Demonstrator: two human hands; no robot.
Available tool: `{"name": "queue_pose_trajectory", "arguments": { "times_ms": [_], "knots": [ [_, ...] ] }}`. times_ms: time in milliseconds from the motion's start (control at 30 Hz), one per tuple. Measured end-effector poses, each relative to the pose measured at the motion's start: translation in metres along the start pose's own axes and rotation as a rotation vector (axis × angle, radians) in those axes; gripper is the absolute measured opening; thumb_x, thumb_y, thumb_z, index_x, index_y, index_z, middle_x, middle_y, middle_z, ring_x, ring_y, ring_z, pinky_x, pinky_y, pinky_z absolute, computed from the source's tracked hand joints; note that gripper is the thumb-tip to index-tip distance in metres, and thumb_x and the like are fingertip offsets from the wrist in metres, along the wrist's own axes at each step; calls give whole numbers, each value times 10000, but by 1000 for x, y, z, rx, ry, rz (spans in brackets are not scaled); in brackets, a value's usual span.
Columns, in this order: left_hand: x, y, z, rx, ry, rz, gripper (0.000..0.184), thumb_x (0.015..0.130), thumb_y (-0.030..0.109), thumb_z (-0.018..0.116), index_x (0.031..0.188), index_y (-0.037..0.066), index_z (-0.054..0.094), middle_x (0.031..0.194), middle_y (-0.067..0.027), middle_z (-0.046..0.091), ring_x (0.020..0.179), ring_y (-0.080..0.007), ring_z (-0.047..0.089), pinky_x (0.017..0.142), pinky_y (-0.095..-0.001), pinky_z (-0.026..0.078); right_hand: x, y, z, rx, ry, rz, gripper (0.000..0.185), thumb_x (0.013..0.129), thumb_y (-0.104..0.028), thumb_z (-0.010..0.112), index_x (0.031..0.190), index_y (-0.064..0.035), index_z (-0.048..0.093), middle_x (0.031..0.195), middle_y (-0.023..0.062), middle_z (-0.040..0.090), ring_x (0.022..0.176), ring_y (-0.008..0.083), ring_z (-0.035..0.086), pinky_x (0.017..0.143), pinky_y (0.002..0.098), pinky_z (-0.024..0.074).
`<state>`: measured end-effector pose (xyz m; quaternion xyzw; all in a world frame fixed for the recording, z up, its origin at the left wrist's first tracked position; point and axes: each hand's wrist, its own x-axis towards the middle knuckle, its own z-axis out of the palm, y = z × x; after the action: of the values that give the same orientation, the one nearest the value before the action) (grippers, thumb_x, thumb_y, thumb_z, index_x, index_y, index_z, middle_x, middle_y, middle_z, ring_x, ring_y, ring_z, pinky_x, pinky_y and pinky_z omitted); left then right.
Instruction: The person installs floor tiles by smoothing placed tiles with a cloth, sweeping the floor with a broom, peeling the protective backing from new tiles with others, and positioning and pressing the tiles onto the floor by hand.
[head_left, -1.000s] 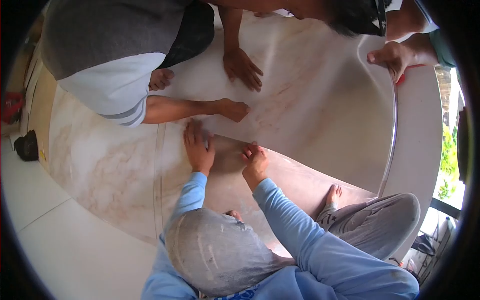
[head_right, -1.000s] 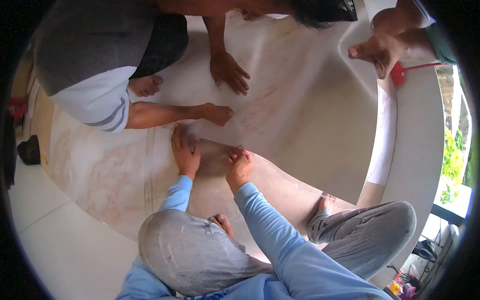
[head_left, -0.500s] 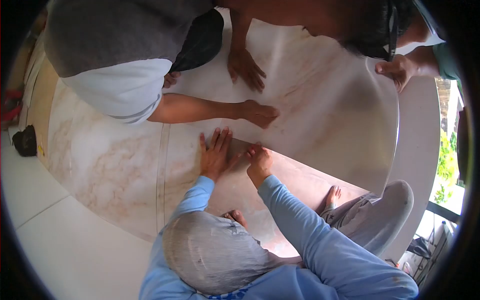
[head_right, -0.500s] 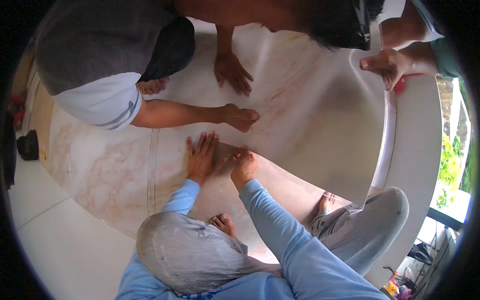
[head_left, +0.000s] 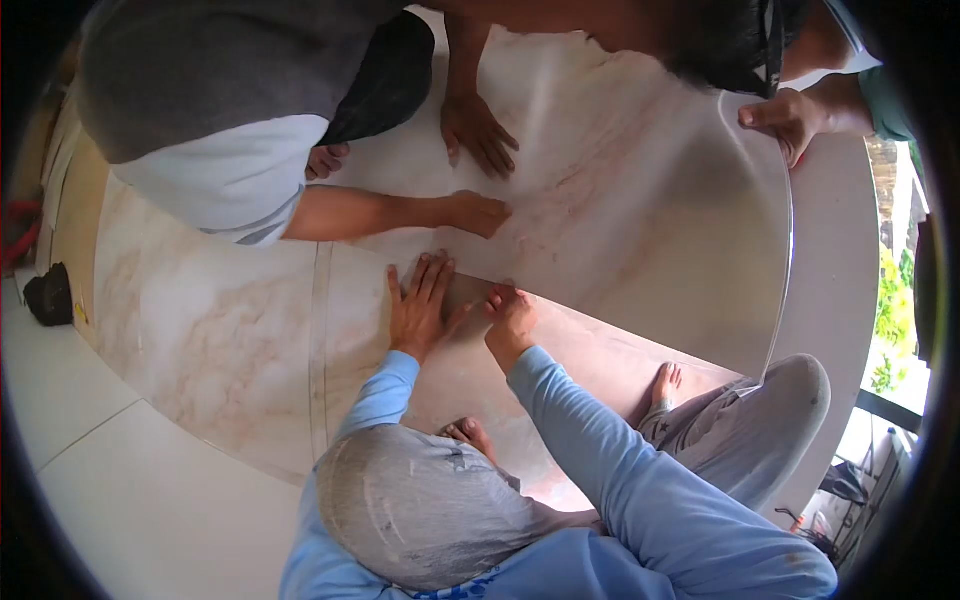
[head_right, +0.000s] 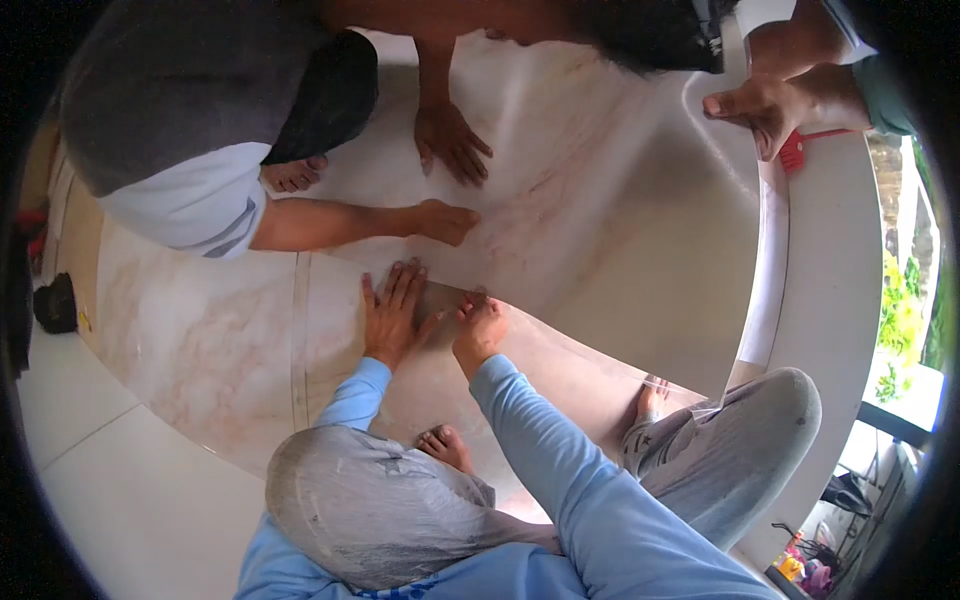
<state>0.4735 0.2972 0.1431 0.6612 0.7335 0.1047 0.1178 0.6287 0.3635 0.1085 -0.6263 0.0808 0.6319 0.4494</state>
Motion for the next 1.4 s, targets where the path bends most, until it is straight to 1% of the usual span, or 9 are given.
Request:
{"name": "queue_pose_trajectory", "arguments": {
  "times_ms": [67, 133, 200, 300, 600, 900, 1000, 1100, 1400],
  "knots": [
    [0, 1, -5, 0, -11, 0, 840, 909, 574, 659, 1594, 159, 406, 1679, -31, 344, 1573, -239, 261, 1239, -701, 49, 74, 31, -49, -627, -167, -375, 107, 1029, -170, 530, 1102, -103, 570, 971, 93, 691, 823, 227, 641, 668, 375, 494],
    [-1, 0, -5, 3, -10, 4, 832, 912, 567, 658, 1593, 158, 408, 1678, -33, 347, 1571, -241, 265, 1238, -704, 47, 73, 33, -51, -702, -179, -394, 100, 1023, -175, 560, 1095, -106, 568, 966, 84, 689, 823, 219, 640, 666, 366, 492],
    [-1, -2, -4, 13, 3, 17, 820, 918, 555, 655, 1589, 152, 412, 1673, -40, 356, 1566, -246, 277, 1234, -709, 45, -6, 0, 1, -215, -29, -62, 86, 1016, -175, 585, 1069, -111, 566, 955, 74, 685, 819, 207, 636, 665, 352, 488],
    [0, 0, -6, 5, 12, 15, 757, 947, 491, 643, 1570, 115, 432, 1651, -62, 390, 1552, -267, 308, 1254, -666, 90, -8, 0, 0, -86, -83, -54, 32, 1019, -144, 575, 1015, -115, 564, 938, 63, 673, 814, 194, 628, 656, 330, 483],
    [3, -19, 17, -206, 346, -383, 664, 998, 402, 609, 1528, 30, 460, 1633, -211, 376, 1542, -409, 286, 1279, -527, 186, -12, 6, 6, -214, -16, -123, 106, 1004, -210, 500, 1072, -154, 560, 1026, 77, 644, 864, 231, 586, 716, 379, 472],
    [18, -4, 2, -190, 242, -551, 906, 974, 574, 609, 1649, 74, 273, 1731, -182, 185, 1607, -387, 96, 1288, -538, 71, 7, 7, -11, -79, -163, -44, 69, 1001, -143, 621, 984, -127, 556, 882, 35, 639, 783, 172, 602, 643, 336, 469],
    [24, -3, 1, -188, 165, -635, 954, 950, 583, 633, 1664, 93, 233, 1741, -184, 137, 1611, -402, 30, 1285, -551, 24, 16, 15, -9, -191, -163, -90, 276, 1023, -320, 406, 1137, -120, 558, 1150, 96, 647, 980, 247, 594, 773, 398, 473],
    [29, -4, 3, -216, 134, -695, 1006, 911, 600, 668, 1671, 122, 214, 1748, -185, 78, 1606, -424, 0, 1288, -555, -2, 11, 11, -3, -146, -47, -90, 271, 1029, -315, 408, 1136, -113, 555, 1153, 105, 646, 994, 252, 595, 773, 413, 481],
    [33, -7, 0, -242, 69, -809, 1106, 873, 617, 705, 1690, 160, 116, 1751, -191, -31, 1602, -432, -84, 1284, -554, -34, 23, 15, -18, -138, -192, -78, 269, 1039, -298, 408, 1196, -147, 566, 1223, 104, 656, 1018, 247, 603, 791, 419, 490]
  ]
}}
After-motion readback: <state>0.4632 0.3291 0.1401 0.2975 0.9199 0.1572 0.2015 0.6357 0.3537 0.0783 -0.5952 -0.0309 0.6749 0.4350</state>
